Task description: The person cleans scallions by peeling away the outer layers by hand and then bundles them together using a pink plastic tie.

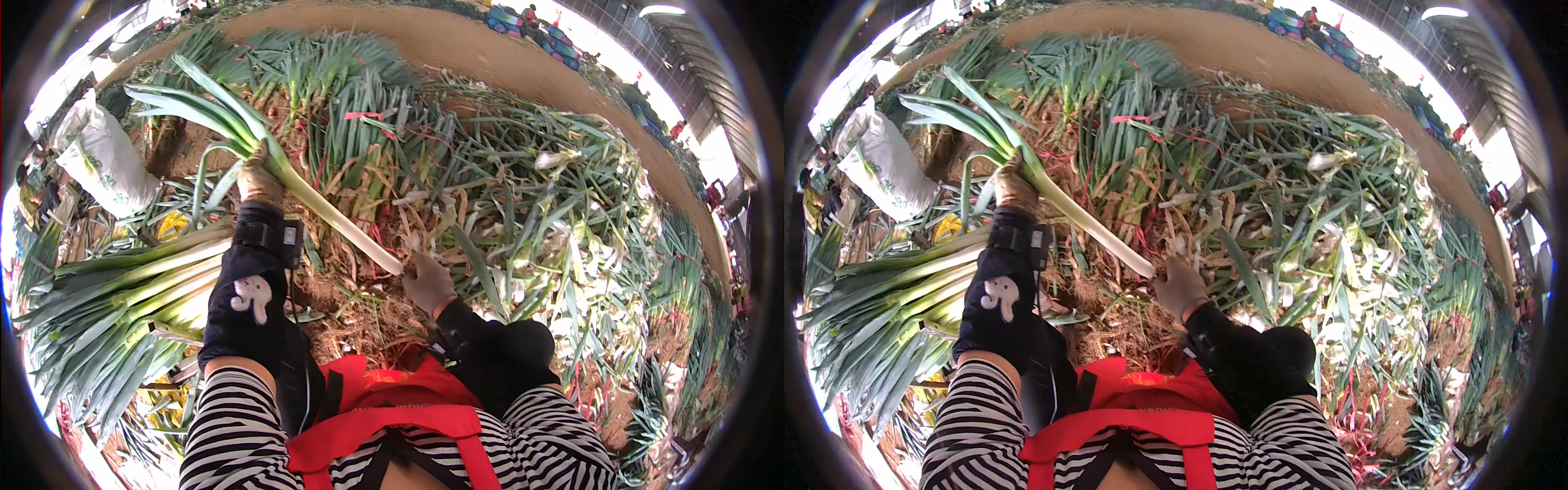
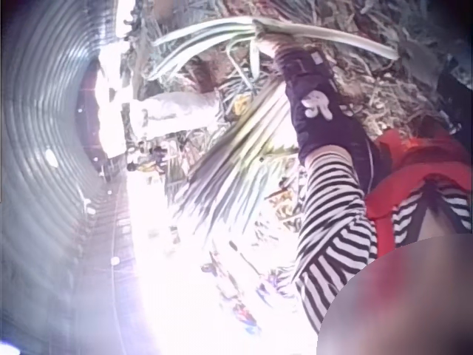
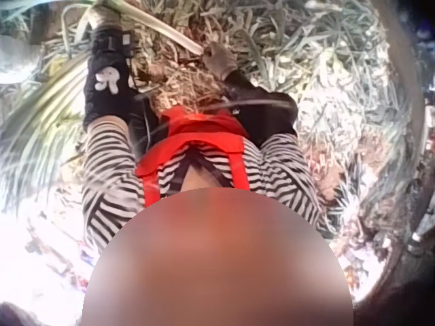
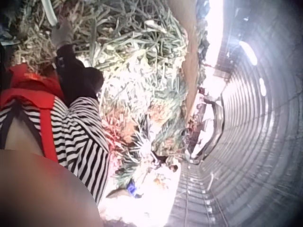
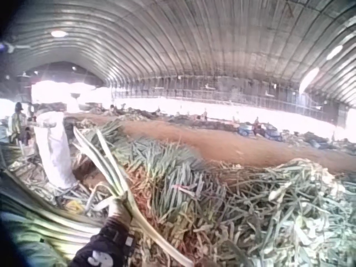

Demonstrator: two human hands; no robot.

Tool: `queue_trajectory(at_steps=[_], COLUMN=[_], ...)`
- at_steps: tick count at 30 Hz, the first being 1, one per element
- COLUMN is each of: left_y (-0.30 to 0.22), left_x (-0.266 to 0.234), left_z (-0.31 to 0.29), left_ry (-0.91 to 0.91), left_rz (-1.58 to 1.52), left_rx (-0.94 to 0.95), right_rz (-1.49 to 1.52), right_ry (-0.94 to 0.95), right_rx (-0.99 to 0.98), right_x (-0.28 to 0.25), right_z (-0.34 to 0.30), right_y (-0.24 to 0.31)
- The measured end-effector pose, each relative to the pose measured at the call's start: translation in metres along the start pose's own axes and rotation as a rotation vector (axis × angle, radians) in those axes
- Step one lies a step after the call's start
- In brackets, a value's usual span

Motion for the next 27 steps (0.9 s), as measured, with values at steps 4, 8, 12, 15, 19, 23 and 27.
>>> queue_trajectory(at_steps=[4, 8, 12, 15, 19, 23, 27], left_y=[0.011, 0.021, 0.043, 0.045, 0.074, 0.079, 0.030], left_x=[0.012, 0.006, 0.014, 0.005, 0.019, 0.012, 0.053], left_z=[-0.006, 0.000, -0.007, 0.000, -0.005, -0.016, -0.015], left_ry=[0.006, -0.003, 0.021, 0.008, 0.020, -0.073, 0.142], left_rz=[-0.034, 0.031, 0.090, 0.099, 0.115, 0.102, 0.045], left_rx=[-0.072, -0.009, -0.021, -0.008, -0.055, -0.073, -0.051], right_rz=[0.686, 0.351, 0.030, -0.366, -0.748, -0.761, -0.745], right_ry=[0.229, 0.227, 0.459, 0.649, 0.714, 0.808, 1.018], right_rx=[0.279, 0.208, 0.217, -0.077, -0.586, -0.415, 0.018], right_x=[0.053, 0.051, 0.074, 0.090, 0.142, 0.152, 0.158], right_z=[0.014, 0.026, 0.016, 0.015, 0.003, -0.002, -0.040], right_y=[-0.058, -0.074, -0.084, -0.072, -0.106, -0.134, -0.207])
Point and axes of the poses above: each hand's wrist, its own z-axis towards the middle knuckle, its own x-axis out of the palm, y = z × x, the point moved 10 cm from there along z, towards the middle knuckle, and after that the axes turned 6 degrees about -z, right-handed, at the moved point
